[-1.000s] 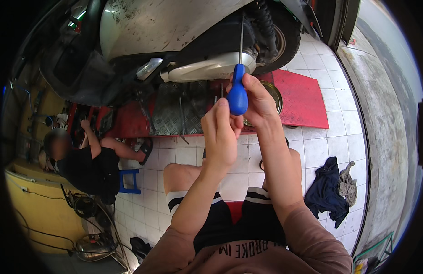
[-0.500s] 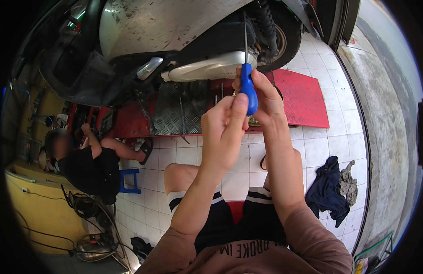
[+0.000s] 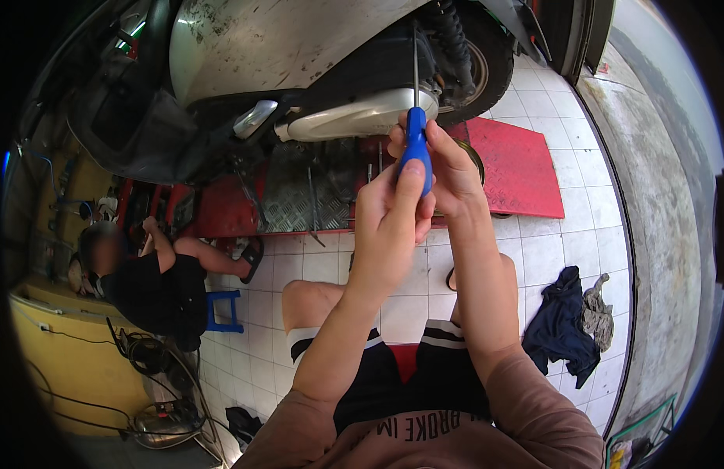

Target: The person sits on a stool and uses a T-handle wrench and a screwdriver to work on the underside of a white scooter. They loosen a bolt, remove it, and then use the screwdriver to adjust a component near the oil drain area while a metal tray collects fluid.

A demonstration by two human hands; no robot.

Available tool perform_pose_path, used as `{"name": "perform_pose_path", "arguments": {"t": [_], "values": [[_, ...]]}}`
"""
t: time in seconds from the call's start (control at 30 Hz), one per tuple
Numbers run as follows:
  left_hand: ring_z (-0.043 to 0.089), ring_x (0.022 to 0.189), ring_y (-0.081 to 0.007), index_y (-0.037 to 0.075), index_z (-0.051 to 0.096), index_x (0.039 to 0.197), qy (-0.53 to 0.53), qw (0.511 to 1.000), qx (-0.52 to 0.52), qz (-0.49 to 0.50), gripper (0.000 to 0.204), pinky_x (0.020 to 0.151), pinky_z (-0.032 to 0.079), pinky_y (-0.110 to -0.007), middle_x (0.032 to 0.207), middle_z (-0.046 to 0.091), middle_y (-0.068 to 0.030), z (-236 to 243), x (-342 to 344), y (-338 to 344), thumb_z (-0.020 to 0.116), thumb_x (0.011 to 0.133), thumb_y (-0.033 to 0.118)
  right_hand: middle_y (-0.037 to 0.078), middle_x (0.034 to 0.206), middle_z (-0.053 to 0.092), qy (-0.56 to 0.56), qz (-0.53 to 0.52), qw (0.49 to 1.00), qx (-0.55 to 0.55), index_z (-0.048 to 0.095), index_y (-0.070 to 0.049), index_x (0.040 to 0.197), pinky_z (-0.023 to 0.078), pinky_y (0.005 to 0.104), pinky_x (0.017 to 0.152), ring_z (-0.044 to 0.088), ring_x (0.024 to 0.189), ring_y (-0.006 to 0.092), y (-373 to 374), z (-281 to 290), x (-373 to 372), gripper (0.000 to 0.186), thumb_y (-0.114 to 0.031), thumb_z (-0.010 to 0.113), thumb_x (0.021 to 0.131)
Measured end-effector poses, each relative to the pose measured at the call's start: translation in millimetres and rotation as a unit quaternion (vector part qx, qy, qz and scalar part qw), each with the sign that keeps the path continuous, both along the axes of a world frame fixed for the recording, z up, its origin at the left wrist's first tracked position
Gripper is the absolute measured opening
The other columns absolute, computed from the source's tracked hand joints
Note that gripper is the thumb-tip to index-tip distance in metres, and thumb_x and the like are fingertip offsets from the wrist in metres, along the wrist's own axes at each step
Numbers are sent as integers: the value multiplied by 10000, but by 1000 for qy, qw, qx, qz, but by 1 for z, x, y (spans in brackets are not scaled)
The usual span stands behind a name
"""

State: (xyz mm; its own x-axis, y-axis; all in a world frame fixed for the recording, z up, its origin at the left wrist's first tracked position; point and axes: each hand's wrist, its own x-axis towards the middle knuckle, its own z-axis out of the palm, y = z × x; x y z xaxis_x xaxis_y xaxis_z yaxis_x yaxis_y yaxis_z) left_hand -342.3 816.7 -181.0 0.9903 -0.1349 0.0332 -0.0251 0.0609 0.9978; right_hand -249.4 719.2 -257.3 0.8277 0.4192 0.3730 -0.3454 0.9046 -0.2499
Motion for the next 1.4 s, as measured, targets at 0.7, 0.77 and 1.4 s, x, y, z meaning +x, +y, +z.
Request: {"name": "perform_pose_path", "arguments": {"t": [0.7,0.77,1.4], "values": [[467,632,-25,-63,599,933,-40,993,93,66,300,546,389,-220,691,561,-11,7,-2,-2,603,960,235,67,990,593,-63,-13,997,-36,553,-3,1151,501,254,743,541,904,141,-9,5,-2,470,-345,710,868],[465,636,-25,-63,602,954,-7,995,78,56,281,548,389,-216,705,567,-12,13,-4,-3,611,954,218,75,1000,608,-77,-13,996,-35,553,11,1159,501,236,728,552,852,118,-9,1,3,451,-310,700,878],[521,503,-70,-42,546,1043,-181,914,338,134,253,466,400,-248,635,587,-45,13,-10,0,626,944,177,91,1038,604,-71,-21,996,-54,504,17,1220,511,210,739,592,823,77,-4,18,-10,390,-197,638,923]]}}
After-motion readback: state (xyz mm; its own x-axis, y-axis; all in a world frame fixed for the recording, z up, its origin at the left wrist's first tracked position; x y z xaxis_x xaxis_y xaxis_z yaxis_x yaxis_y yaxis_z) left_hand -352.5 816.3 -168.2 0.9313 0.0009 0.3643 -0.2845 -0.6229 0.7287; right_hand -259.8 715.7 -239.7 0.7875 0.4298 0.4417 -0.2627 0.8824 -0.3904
